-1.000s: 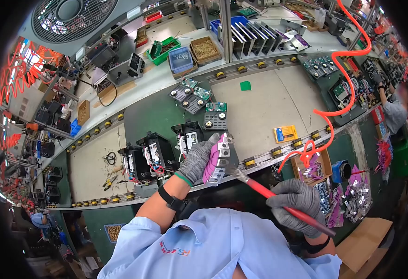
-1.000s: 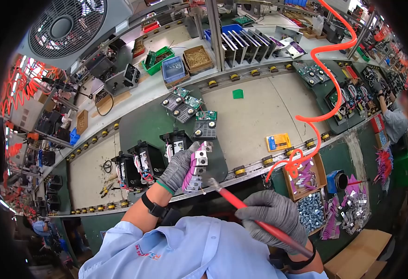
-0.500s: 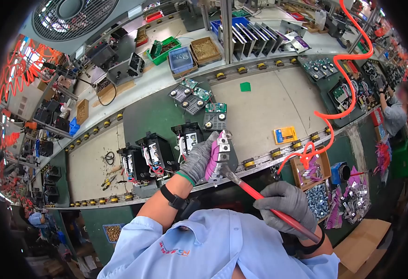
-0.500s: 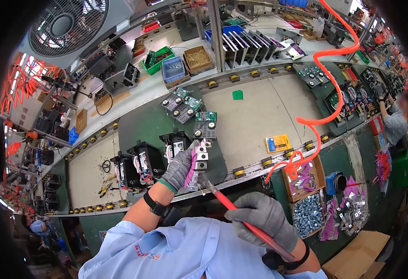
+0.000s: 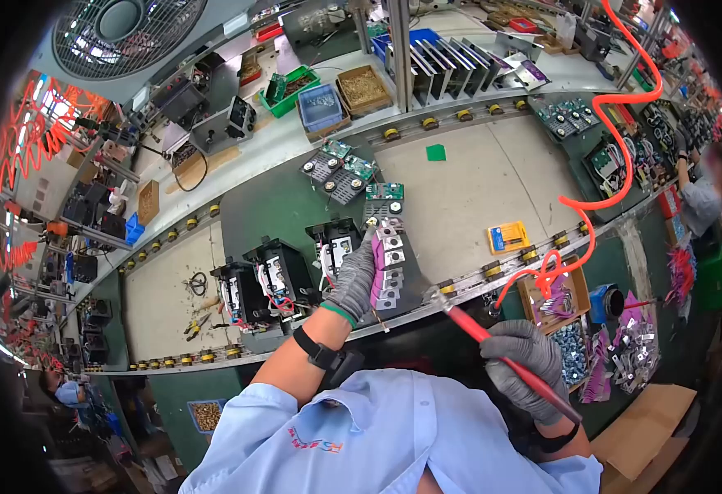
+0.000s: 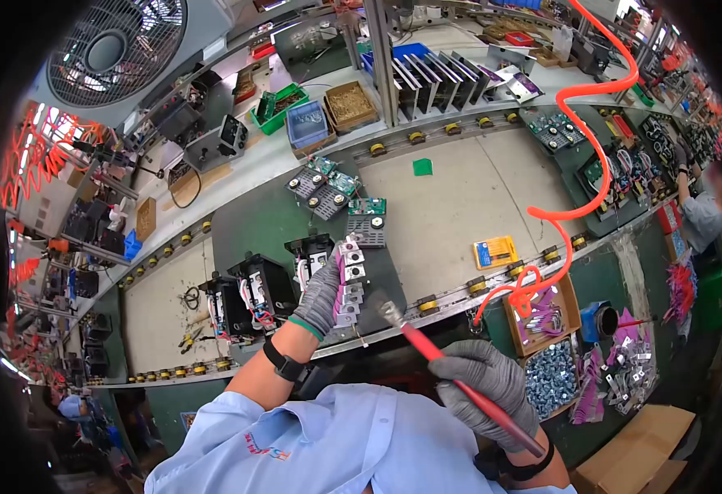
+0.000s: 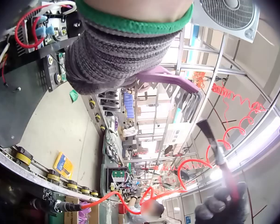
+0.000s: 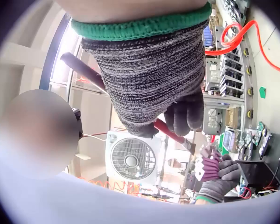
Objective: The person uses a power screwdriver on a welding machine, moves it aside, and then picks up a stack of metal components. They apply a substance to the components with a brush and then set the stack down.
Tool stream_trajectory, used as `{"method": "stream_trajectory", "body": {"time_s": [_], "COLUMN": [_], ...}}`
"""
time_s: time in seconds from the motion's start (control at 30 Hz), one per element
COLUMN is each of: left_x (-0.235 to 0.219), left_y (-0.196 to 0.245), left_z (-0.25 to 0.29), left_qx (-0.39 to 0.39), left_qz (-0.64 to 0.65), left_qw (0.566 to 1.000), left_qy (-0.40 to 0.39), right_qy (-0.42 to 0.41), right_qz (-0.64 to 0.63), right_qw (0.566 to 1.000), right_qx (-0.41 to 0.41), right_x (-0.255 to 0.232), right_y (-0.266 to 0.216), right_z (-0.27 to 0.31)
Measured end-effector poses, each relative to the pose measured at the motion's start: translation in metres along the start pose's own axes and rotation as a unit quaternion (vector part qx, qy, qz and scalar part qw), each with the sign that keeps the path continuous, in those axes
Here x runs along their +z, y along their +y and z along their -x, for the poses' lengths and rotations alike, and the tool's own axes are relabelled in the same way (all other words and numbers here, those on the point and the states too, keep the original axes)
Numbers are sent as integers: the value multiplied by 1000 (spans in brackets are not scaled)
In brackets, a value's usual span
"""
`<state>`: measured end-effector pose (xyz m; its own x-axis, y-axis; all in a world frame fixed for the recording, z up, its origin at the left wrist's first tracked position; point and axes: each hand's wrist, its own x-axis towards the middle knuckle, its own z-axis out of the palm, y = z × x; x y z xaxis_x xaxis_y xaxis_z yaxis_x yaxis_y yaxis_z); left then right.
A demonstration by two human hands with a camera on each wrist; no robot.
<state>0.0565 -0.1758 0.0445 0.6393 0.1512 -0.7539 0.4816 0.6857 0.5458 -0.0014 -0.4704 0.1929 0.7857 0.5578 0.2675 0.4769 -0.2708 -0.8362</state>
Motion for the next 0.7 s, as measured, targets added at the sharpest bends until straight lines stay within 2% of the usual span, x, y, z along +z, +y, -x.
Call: {"method": "stream_trajectory", "body": {"time_s": [0.03,0.1,0.13,0.17,0.23,0.27,0.3,0.33,0.37,0.4,0.5,0.63,0.7], "left_x": [0,1,-14,-23,-11,8,18,25,31,40,43,41,26], "left_y": [1,4,1,-3,4,5,9,12,13,14,21,18,8], "left_z": [1,6,-6,-20,-12,-6,2,8,10,10,28,27,2], "left_qx": [2,0,10,11,-16,46,44,57,72,90,104,102,124], "left_qz": [-1,89,85,82,123,134,132,116,101,118,130,144,157], "left_qw": [1000,993,985,986,960,969,970,977,982,974,965,965,956], "left_qy": [0,-75,-147,-148,-253,-200,-200,-170,-141,-170,-202,-193,-216], "right_qy": [25,16,39,61,47,66,85,87,105,121,112,105,105], "right_qz": [-63,-52,-146,-239,-237,-309,-378,-378,-414,-449,-482,-479,-418], "right_qw": [997,998,984,959,963,936,904,904,883,860,845,845,879], "right_qx": [45,42,91,139,121,152,181,182,196,208,203,212,205], "right_x": [2,14,22,29,35,43,50,56,63,67,85,92,97], "right_y": [2,22,29,35,42,38,34,30,26,24,35,44,46], "right_z": [4,11,11,11,-5,-15,-25,-34,-43,-48,-53,-62,-64]}}
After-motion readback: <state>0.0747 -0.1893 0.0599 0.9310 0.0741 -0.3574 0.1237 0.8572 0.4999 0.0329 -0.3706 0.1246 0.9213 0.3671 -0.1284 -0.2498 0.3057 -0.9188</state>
